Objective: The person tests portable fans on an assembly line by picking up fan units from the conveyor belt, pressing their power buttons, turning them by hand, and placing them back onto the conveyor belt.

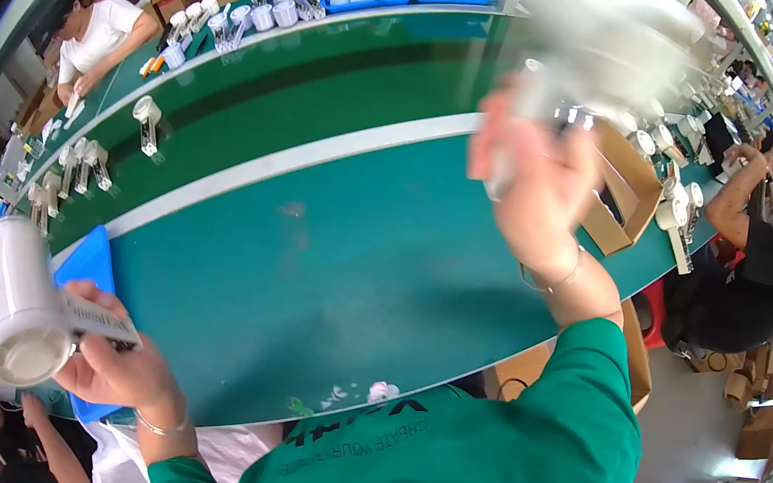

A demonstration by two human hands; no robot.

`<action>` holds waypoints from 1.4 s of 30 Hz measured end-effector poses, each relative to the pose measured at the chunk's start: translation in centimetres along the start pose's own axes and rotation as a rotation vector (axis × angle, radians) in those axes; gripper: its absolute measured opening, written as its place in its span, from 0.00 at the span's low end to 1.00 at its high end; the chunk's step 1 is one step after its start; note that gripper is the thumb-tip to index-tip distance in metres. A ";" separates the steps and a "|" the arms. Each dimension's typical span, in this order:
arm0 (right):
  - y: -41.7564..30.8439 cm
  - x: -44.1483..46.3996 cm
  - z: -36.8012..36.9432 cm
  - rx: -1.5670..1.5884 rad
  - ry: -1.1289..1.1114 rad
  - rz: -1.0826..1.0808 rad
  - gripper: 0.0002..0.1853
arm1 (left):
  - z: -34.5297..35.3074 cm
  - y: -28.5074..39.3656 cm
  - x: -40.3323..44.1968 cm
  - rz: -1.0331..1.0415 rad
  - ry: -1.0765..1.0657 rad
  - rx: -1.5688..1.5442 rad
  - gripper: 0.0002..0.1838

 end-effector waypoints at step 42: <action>20.2 0.9 19.7 0.180 -0.413 0.460 0.15 | 16.3 -16.1 -13.0 -0.814 -0.240 -0.451 0.16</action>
Point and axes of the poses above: each hand's wrist, its own x-axis towards the middle knuckle, its own z-axis out of the palm, y = z × x, the point moved 1 cm from there along x, towards the middle knuckle, and after that the axes turned 7 degrees about z, right-handed, at the moved point
